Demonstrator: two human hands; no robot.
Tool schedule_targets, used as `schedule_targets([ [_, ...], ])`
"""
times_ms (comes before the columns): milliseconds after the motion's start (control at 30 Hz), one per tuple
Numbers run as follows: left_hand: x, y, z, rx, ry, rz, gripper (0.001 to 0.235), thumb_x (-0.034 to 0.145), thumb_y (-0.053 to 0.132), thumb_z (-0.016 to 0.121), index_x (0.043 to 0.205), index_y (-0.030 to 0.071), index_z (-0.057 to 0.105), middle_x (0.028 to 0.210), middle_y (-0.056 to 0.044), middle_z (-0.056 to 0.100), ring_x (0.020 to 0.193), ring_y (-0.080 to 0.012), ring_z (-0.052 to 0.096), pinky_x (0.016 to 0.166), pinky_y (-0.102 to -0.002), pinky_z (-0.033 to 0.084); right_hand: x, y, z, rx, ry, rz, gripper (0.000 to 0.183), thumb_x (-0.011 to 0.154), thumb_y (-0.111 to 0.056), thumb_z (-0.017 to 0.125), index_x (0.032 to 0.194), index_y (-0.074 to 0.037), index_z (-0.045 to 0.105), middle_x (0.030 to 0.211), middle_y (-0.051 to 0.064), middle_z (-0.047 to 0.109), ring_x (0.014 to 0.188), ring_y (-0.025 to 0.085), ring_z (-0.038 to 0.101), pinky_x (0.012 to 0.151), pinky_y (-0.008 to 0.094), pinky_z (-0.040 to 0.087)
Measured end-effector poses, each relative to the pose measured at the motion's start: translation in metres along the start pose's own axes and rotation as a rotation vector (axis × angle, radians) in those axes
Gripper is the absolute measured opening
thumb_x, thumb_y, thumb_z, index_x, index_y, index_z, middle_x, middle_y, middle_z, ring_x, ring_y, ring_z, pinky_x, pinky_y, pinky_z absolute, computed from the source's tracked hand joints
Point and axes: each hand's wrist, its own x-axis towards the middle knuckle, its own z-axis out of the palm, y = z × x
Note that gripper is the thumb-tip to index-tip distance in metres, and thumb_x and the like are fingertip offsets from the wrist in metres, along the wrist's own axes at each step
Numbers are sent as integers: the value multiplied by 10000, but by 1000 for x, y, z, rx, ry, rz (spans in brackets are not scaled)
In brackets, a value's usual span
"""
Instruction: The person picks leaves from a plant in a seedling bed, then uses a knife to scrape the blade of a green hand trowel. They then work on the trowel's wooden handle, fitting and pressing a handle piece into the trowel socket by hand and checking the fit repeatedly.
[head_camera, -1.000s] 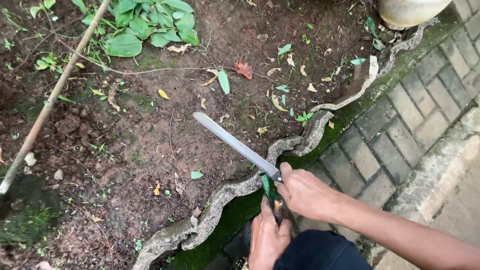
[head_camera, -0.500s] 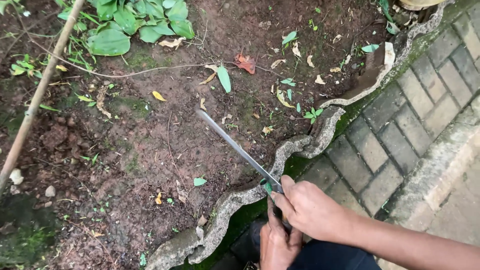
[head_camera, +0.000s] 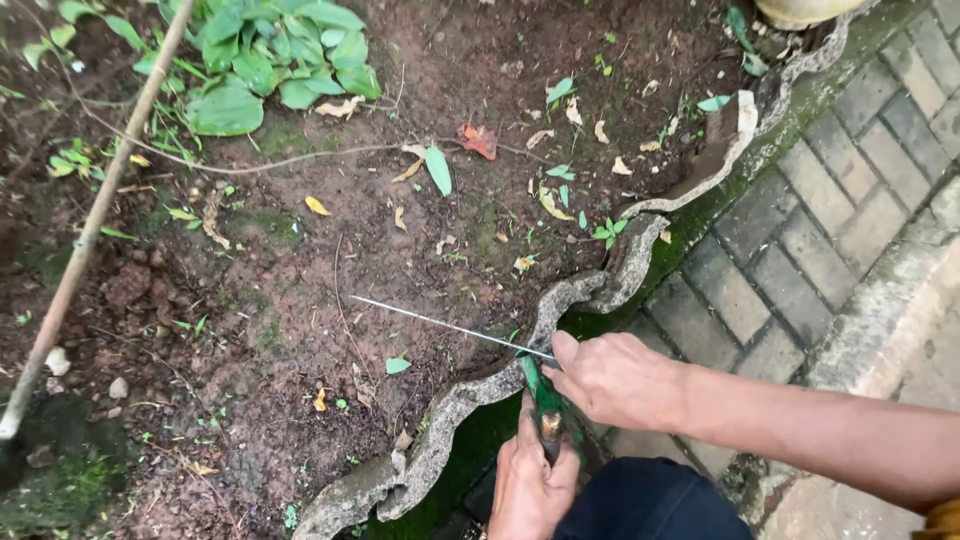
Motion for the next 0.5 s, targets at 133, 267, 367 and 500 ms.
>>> schedule_targets([
  [133, 2, 28, -11, -118, -103, -217, 586, 875, 91, 575, 1435, -23, 447, 617, -123, 692, 488, -233, 731, 453, -339, 574, -10, -13, -13, 221, -3, 96, 309, 998, -280, 586, 855, -12, 526, 593, 214, 587, 550, 424, 600, 511, 515, 451],
  [267, 0, 27, -18, -283, -135, -430, 257, 910, 56, 563, 1142, -49, 595, 597, -54, 633, 444, -145, 683, 401, -281, 519, -30, -19, -9, 619, 80, 278, 272, 951, -280, 633, 872, -32, 554, 584, 196, 606, 542, 404, 617, 497, 491, 459],
  [367, 3, 34, -23, -409, -175, -483, 108, 967, 77, 574, 1021, -14, 595, 566, -44, 597, 403, -137, 603, 365, -272, 438, -46, -7, 12, 660, 293, 254, 246, 939, -257, 662, 861, -32, 600, 612, 179, 606, 561, 376, 643, 502, 455, 472],
  [500, -2, 29, -22, -366, -166, -479, 104, 989, 61, 597, 953, -35, 580, 564, -43, 590, 382, -118, 571, 362, -273, 433, -60, -9, 8, 453, 622, 33, 203, 870, -163, 722, 960, 3, 647, 768, 161, 645, 648, 327, 670, 554, 398, 504],
])
